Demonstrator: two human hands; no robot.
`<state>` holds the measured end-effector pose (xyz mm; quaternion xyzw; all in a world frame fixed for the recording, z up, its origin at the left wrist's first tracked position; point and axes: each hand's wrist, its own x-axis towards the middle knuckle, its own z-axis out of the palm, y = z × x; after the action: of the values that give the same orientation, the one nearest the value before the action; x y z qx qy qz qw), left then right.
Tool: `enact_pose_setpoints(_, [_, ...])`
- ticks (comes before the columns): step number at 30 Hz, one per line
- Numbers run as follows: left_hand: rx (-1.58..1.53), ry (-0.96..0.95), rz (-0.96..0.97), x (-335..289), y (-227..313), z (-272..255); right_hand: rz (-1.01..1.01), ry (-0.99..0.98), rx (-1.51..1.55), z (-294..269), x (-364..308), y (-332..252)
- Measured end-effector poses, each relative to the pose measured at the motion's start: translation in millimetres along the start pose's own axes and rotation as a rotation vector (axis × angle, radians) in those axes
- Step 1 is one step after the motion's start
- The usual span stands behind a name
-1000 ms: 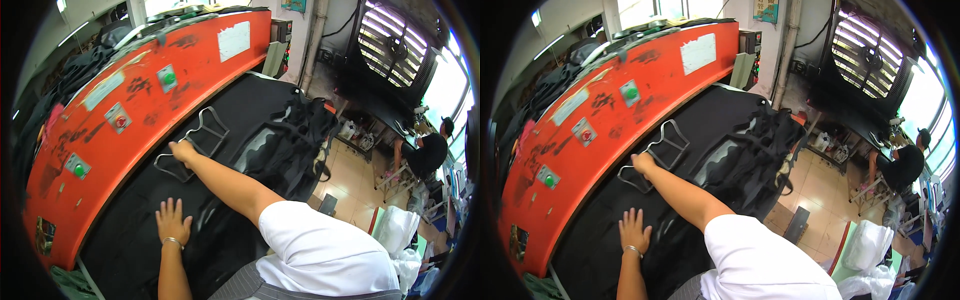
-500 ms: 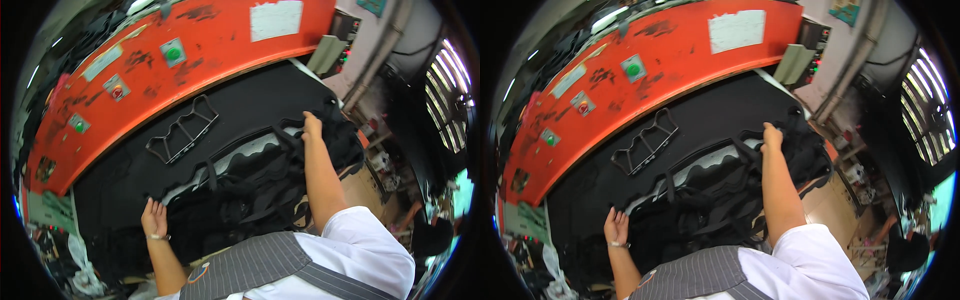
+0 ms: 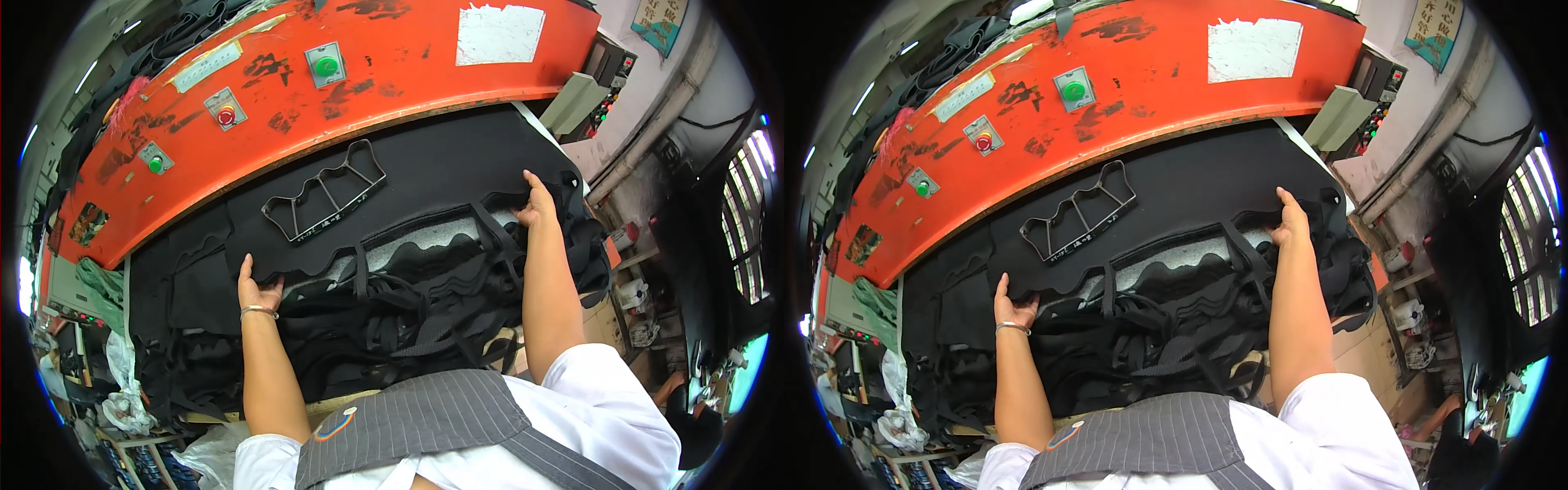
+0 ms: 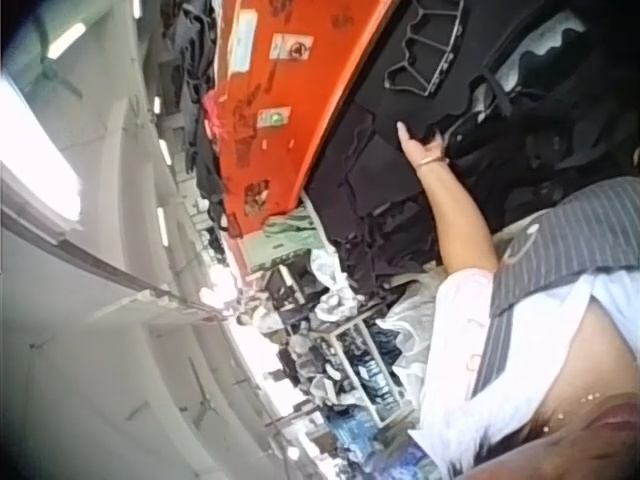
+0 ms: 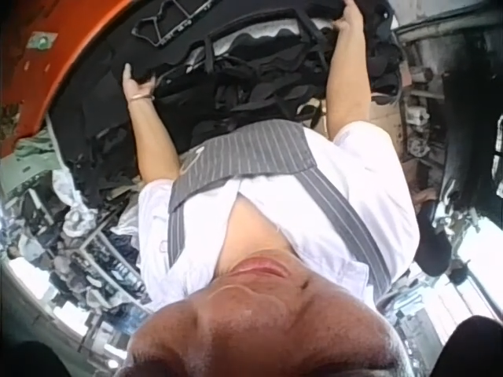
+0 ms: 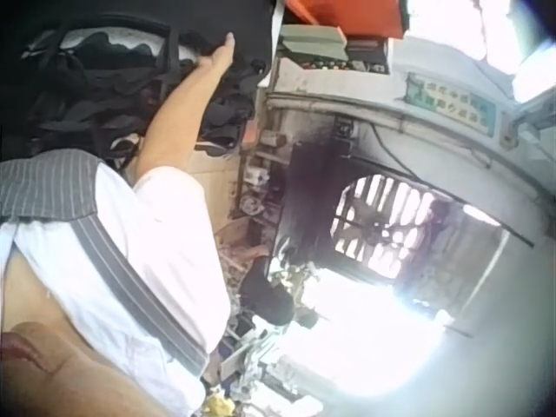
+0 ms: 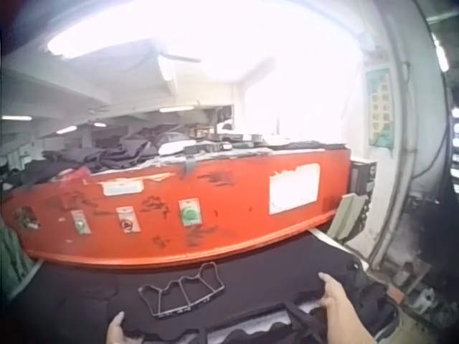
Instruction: Use a hydraulic press and a metal die to cut shoe components from a stack of black fabric.
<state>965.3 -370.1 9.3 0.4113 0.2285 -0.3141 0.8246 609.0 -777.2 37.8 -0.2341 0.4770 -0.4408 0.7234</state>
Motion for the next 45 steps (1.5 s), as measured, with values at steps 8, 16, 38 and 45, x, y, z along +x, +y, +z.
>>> enact_pose_setpoints(8, [0.643,0.512,0.272,26.7,-14.4,34.1,-0.360,0.314,-0.683,-7.8,91.7,-6.5])
enact_pose_setpoints(16, [0.968,0.686,0.549,34.8,-13.3,23.3,-0.362,0.287,-0.732,11.9,56.3,1.4])
enact_pose_setpoints(38, [1.420,-0.126,1.012,-73.1,69.7,7.5,-1.061,-0.378,-1.129,52.7,-28.8,-29.7])
enact_pose_setpoints(45, [1.837,-0.192,1.285,15.0,83.0,-23.6,-1.441,-1.131,-1.574,197.4,-55.6,116.4])
